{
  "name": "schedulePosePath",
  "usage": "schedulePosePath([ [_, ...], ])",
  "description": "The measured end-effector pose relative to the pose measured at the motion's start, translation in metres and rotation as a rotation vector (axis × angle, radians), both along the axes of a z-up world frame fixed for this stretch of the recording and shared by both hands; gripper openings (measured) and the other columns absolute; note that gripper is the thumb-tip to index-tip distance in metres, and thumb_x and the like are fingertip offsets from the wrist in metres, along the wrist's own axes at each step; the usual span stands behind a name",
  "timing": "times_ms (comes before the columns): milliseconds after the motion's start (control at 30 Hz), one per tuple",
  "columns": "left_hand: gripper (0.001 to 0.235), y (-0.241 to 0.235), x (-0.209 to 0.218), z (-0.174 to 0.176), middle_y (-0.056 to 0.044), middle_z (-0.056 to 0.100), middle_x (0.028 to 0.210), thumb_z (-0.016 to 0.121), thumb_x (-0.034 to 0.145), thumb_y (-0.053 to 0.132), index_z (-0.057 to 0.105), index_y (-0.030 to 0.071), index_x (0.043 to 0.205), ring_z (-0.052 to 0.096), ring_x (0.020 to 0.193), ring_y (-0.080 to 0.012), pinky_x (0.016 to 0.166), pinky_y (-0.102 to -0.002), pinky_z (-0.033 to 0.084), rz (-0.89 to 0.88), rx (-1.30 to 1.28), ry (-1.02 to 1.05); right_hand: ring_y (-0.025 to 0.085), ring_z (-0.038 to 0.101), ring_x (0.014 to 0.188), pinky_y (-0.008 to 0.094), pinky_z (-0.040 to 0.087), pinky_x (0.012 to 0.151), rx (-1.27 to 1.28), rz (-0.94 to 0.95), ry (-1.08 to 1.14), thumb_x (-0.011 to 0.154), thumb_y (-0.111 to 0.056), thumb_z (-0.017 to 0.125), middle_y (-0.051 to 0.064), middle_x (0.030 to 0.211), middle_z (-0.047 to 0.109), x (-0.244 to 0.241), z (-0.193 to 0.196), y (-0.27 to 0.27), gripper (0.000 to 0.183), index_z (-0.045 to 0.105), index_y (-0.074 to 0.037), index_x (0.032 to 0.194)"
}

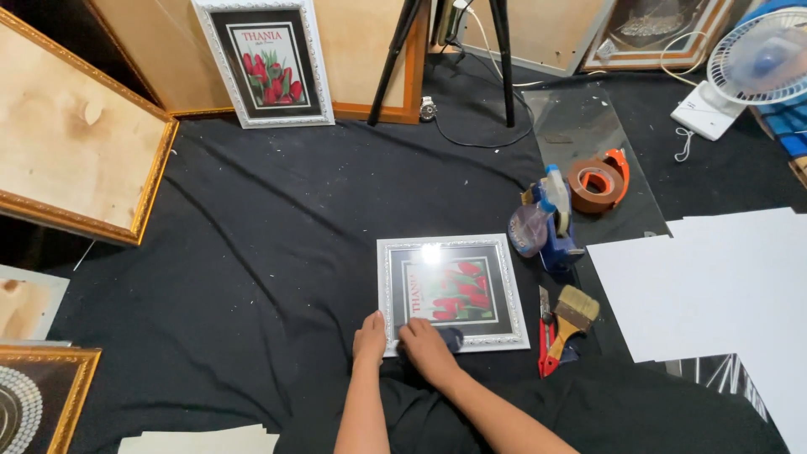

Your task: The person wipes the surface of a framed picture with a dark cloth, moving the cloth across the glass and frame edges. The person rotates the frame and continues wiping different areas of the surface.

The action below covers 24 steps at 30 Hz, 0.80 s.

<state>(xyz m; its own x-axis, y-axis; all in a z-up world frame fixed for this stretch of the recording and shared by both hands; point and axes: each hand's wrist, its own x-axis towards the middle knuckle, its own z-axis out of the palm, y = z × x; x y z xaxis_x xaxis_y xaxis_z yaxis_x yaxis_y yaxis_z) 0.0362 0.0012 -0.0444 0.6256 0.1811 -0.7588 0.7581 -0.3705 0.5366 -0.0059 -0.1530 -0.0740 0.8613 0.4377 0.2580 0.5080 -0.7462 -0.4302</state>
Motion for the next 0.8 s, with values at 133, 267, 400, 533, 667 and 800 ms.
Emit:
schedulePosePath([
  [133,0.069,0.004,0.007,-0.021,-0.022,0.055,0.146,0.018,0.102,0.060,0.048,0.026,0.154,0.047,0.139,-0.0410,0.118,-0.047,0.034,-0.072,0.076,-0.032,0.033,0.051,0.093,0.040,0.046,0.078,0.090,0.163,-0.101,0.087,0.008,0.066,0.017,0.107,0.055,0.004,0.026,0.037,0.055,0.051,0.005,0.140],
  [267,0.072,0.001,0.004,0.012,-0.020,0.051,0.142,0.017,0.102,0.061,0.047,0.021,0.153,0.053,0.126,-0.0418,0.073,-0.054,0.064,0.031,0.001,0.020,0.035,0.059,0.108,0.043,0.047,0.090,0.109,0.140,-0.079,0.087,0.002,0.065,0.018,0.117,0.062,0.005,0.021,-0.003,0.033,0.062,0.001,0.120],
  [400,0.061,-0.001,-0.002,-0.015,-0.012,0.046,0.150,0.049,0.102,0.051,0.039,0.024,0.156,0.057,0.130,-0.0338,0.105,-0.046,0.051,-0.106,0.112,-0.031,0.027,0.051,0.135,0.052,0.030,0.111,-0.227,-0.309,-0.037,0.075,-0.008,0.068,-0.002,0.136,0.065,-0.011,-0.002,-0.092,0.050,0.067,-0.025,0.121],
  [533,0.060,-0.005,-0.001,-0.036,-0.011,0.049,0.140,0.065,0.097,0.034,0.042,0.023,0.151,0.063,0.117,-0.0358,0.097,-0.046,0.056,-0.168,0.199,-0.086,0.024,0.045,0.146,0.053,0.037,0.111,-0.170,-0.856,0.098,0.094,-0.017,0.059,-0.007,0.150,0.056,-0.016,-0.023,-0.154,0.039,0.065,-0.029,0.130],
  [667,0.056,-0.008,-0.003,-0.018,-0.010,0.046,0.141,0.068,0.098,0.021,0.043,0.026,0.148,0.061,0.120,-0.0373,0.098,-0.049,0.056,-0.205,0.235,-0.044,0.038,0.044,0.143,0.054,0.033,0.118,-0.008,-0.865,0.043,0.098,-0.015,0.054,0.014,0.147,0.056,-0.014,-0.048,-0.127,0.034,0.062,-0.012,0.131],
  [800,0.059,-0.013,-0.004,-0.014,-0.011,0.039,0.147,0.067,0.100,0.011,0.039,0.024,0.150,0.053,0.126,-0.0404,0.101,-0.051,0.054,-0.241,0.269,-0.034,0.043,0.039,0.145,0.057,0.030,0.117,0.034,-0.449,0.160,0.091,-0.004,0.058,0.015,0.147,0.053,-0.012,-0.033,-0.045,0.043,0.060,-0.010,0.134],
])
